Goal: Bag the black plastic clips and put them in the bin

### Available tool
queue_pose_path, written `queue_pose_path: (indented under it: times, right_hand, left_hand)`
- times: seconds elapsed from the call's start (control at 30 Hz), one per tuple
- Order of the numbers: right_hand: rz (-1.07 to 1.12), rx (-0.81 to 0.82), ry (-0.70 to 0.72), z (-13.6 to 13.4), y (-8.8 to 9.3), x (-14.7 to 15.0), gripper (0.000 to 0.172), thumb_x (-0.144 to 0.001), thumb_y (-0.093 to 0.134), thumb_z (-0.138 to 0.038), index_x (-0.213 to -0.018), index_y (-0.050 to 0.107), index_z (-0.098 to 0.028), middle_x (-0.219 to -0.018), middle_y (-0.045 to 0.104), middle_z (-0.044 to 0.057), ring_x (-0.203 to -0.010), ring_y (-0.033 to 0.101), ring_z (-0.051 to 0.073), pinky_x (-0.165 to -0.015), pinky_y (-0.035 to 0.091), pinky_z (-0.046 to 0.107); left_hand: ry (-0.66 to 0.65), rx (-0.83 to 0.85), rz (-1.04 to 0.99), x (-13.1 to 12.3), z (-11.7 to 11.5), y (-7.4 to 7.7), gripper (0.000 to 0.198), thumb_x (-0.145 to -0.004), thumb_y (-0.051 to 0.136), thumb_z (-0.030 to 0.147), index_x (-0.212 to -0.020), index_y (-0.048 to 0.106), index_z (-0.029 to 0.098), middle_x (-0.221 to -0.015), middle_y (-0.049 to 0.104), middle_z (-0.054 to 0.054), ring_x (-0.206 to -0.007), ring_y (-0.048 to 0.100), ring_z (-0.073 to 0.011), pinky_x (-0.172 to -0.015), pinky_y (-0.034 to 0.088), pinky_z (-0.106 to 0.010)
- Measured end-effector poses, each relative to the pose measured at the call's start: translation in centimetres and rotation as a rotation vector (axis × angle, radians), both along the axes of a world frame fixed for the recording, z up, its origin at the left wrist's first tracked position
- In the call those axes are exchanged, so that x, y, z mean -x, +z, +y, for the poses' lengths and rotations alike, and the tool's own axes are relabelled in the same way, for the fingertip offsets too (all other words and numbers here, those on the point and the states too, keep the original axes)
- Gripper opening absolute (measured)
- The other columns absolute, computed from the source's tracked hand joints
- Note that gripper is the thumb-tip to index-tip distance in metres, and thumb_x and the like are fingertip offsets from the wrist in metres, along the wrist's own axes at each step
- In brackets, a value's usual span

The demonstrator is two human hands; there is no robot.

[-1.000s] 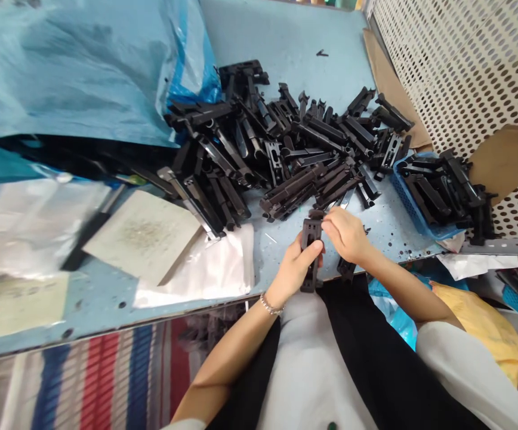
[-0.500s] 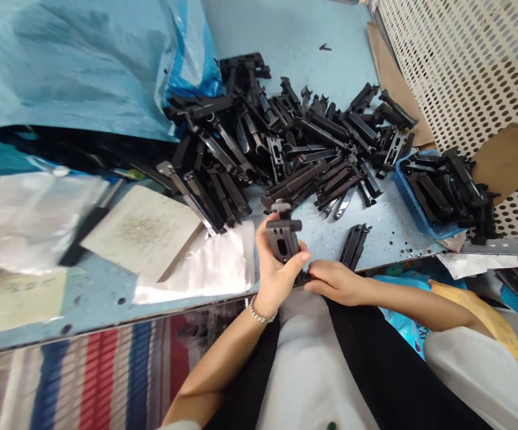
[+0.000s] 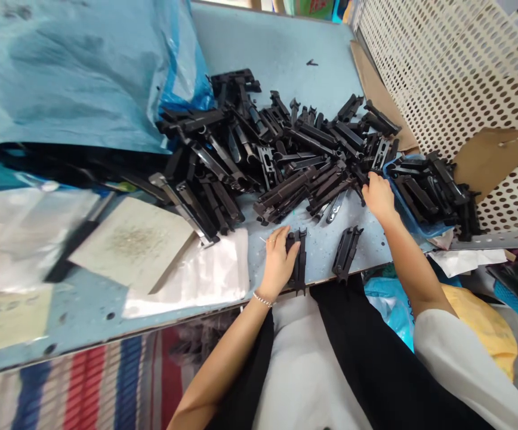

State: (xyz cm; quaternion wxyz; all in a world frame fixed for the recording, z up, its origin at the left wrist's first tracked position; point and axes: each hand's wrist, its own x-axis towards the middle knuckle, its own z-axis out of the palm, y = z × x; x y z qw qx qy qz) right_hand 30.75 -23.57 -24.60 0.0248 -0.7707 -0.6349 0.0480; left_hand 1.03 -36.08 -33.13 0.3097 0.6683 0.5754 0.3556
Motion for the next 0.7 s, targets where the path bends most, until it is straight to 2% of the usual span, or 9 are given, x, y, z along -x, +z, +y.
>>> queue_pose_path:
  times: [0.13, 0.2, 0.23, 0.33, 0.4, 0.5, 0.6, 0.7]
  right_hand:
    - [-0.041, -0.058, 0.055, -1.6, 0.4, 0.3, 0.039, -0.098, 0.043, -0.020, -0.133, 0.057, -0.010, -0.125, 0.060, 0.026, -0.115, 0.053, 0.039, -0.091, 0.049, 0.054]
    - [-0.055, -0.096, 0.189, -2.3, 0.4, 1.1, 0.036, -0.098, 0.043, -0.017, -0.129, 0.062, -0.014, -0.125, 0.060, 0.023, -0.113, 0.052, 0.037, -0.090, 0.048, 0.051]
    - [-0.061, -0.095, 0.316, -2.6, 0.4, 1.7, 0.036, -0.099, 0.042, -0.015, -0.126, 0.065, -0.016, -0.124, 0.060, 0.020, -0.112, 0.051, 0.035, -0.090, 0.047, 0.049]
    - [-0.073, -0.002, 0.712, -2.9, -0.1, 3.5, 0.032, -0.100, 0.043, -0.016, -0.113, 0.072, -0.022, -0.117, 0.062, 0.013, -0.110, 0.051, 0.030, -0.090, 0.045, 0.044]
    - [-0.078, 0.053, 0.814, -2.7, -0.4, 4.2, 0.027, -0.100, 0.048, -0.019, -0.107, 0.074, -0.021, -0.115, 0.062, 0.012, -0.110, 0.050, 0.029, -0.089, 0.045, 0.042]
    - [0.033, 0.079, 0.881, -2.0, -0.1, 3.3, 0.018, -0.097, 0.057, -0.021, -0.102, 0.074, -0.021, -0.116, 0.062, 0.010, -0.112, 0.051, 0.028, -0.094, 0.045, 0.043]
    - [0.356, 0.034, 0.902, -2.1, 2.6, 0.5, 0.015, -0.092, 0.068, -0.030, -0.105, 0.073, -0.023, -0.121, 0.061, 0.008, -0.116, 0.055, 0.025, -0.101, 0.047, 0.044]
    - [0.608, -0.183, 0.678, -3.4, 7.9, -3.1, 0.030, -0.094, 0.067, -0.045, -0.115, 0.067, -0.025, -0.125, 0.060, 0.007, -0.118, 0.058, 0.025, -0.103, 0.049, 0.044]
  left_hand:
    - [0.002, -0.055, 0.035, 0.4, -0.5, 0.8, 0.044, -0.098, 0.057, 0.030, -0.140, 0.055, 0.017, -0.138, 0.058, -0.018, -0.134, 0.053, -0.0318, -0.118, 0.039, -0.057]
    - [-0.007, -0.121, 0.052, 0.2, -0.1, 1.7, 0.041, -0.099, 0.055, 0.027, -0.139, 0.057, 0.018, -0.138, 0.059, -0.017, -0.133, 0.054, -0.0313, -0.117, 0.041, -0.057]
    - [-0.046, -0.162, 0.050, -0.2, 0.4, 2.3, 0.039, -0.100, 0.051, 0.024, -0.139, 0.058, 0.019, -0.139, 0.060, -0.016, -0.133, 0.055, -0.0297, -0.117, 0.043, -0.055]
    - [-0.290, -0.269, 0.049, -2.0, 3.9, 3.6, 0.045, -0.100, 0.037, 0.010, -0.136, 0.061, 0.020, -0.144, 0.060, -0.013, -0.136, 0.055, -0.0237, -0.118, 0.044, -0.049]
    - [-0.431, -0.292, 0.109, -3.6, 7.3, 4.0, 0.050, -0.095, 0.035, 0.003, -0.133, 0.065, 0.017, -0.149, 0.057, -0.013, -0.144, 0.048, -0.0245, -0.122, 0.041, -0.050]
    - [-0.510, -0.275, 0.232, -5.5, 11.6, 3.9, 0.045, -0.092, 0.044, 0.004, -0.128, 0.069, 0.015, -0.156, 0.050, -0.015, -0.151, 0.037, -0.0305, -0.123, 0.037, -0.055]
    - [-0.529, -0.274, 0.318, -6.2, 13.2, 3.4, 0.042, -0.091, 0.056, 0.009, -0.130, 0.068, 0.017, -0.156, 0.049, -0.016, -0.150, 0.039, -0.0342, -0.121, 0.039, -0.056]
    - [-0.521, -0.293, 0.400, -6.3, 12.6, 3.1, 0.049, -0.087, 0.063, 0.011, -0.137, 0.063, 0.014, -0.151, 0.054, -0.019, -0.145, 0.044, -0.0365, -0.119, 0.040, -0.055]
